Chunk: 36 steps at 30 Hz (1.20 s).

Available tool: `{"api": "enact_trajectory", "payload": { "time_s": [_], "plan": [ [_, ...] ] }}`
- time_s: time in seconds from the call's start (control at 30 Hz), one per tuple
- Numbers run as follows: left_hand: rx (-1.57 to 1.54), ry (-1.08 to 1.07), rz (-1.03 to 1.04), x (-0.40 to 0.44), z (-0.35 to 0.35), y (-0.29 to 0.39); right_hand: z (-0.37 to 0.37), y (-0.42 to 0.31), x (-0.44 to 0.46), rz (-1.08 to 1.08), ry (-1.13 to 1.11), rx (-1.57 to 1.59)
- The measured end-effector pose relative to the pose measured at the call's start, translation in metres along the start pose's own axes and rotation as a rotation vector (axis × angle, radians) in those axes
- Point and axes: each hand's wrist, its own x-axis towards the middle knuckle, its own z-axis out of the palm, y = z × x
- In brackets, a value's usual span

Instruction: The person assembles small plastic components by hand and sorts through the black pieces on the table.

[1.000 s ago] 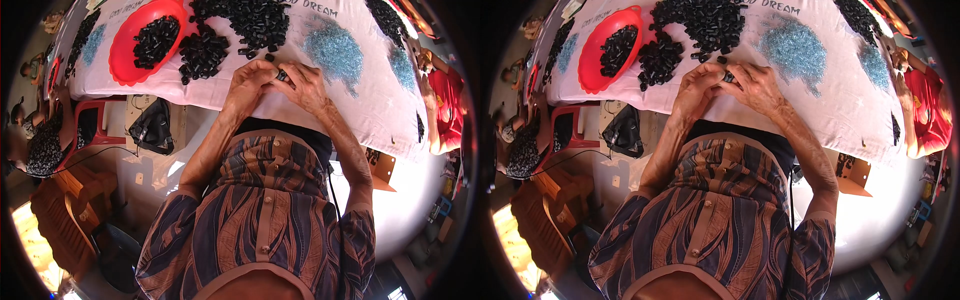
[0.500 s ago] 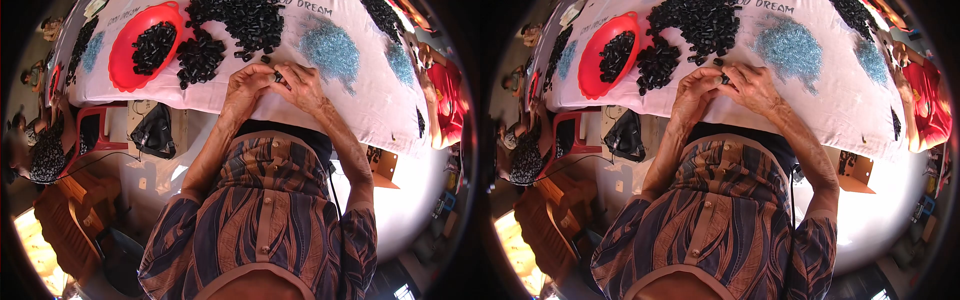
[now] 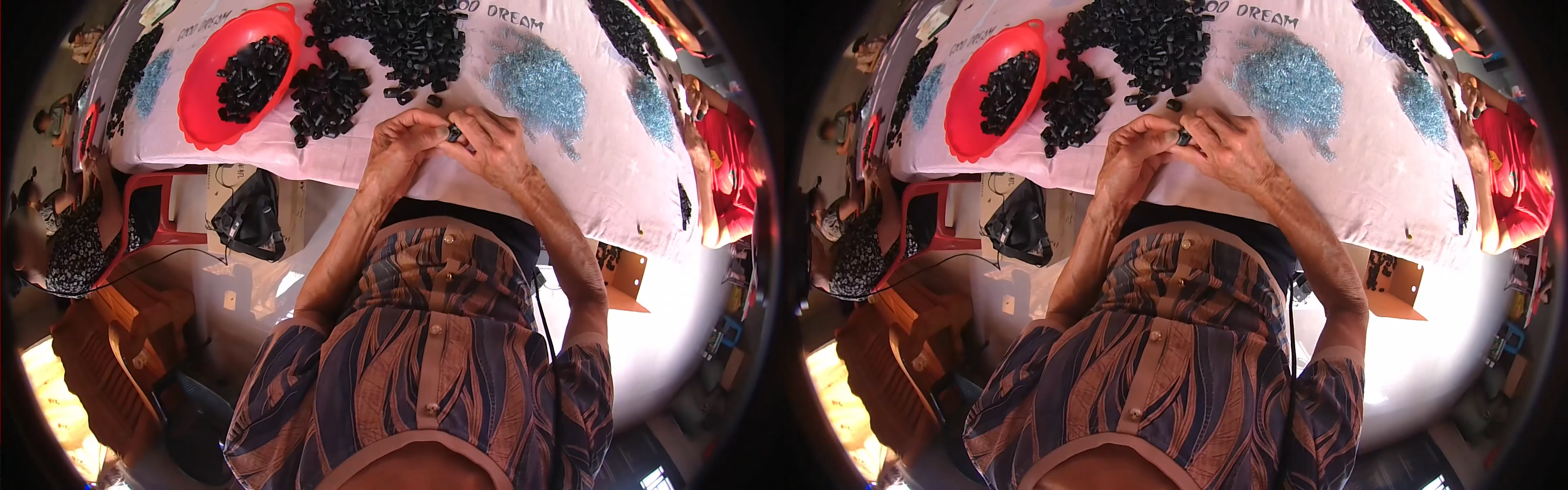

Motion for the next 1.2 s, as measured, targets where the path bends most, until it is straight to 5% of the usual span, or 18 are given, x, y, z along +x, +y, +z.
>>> {"api": "enact_trajectory", "payload": {
  "time_s": [0.6, 1.2],
  "plan": [
    [-0.143, 0.149, 0.168, -0.001, 0.007, -0.003, 0.005, 0.0, 0.007, 0.209, 0.025, 0.166],
    [0.021, 0.186, 0.231, 0.001, 0.005, -0.013, 0.005, -0.001, 0.008, 0.106, 0.025, 0.171]
  ]
}}
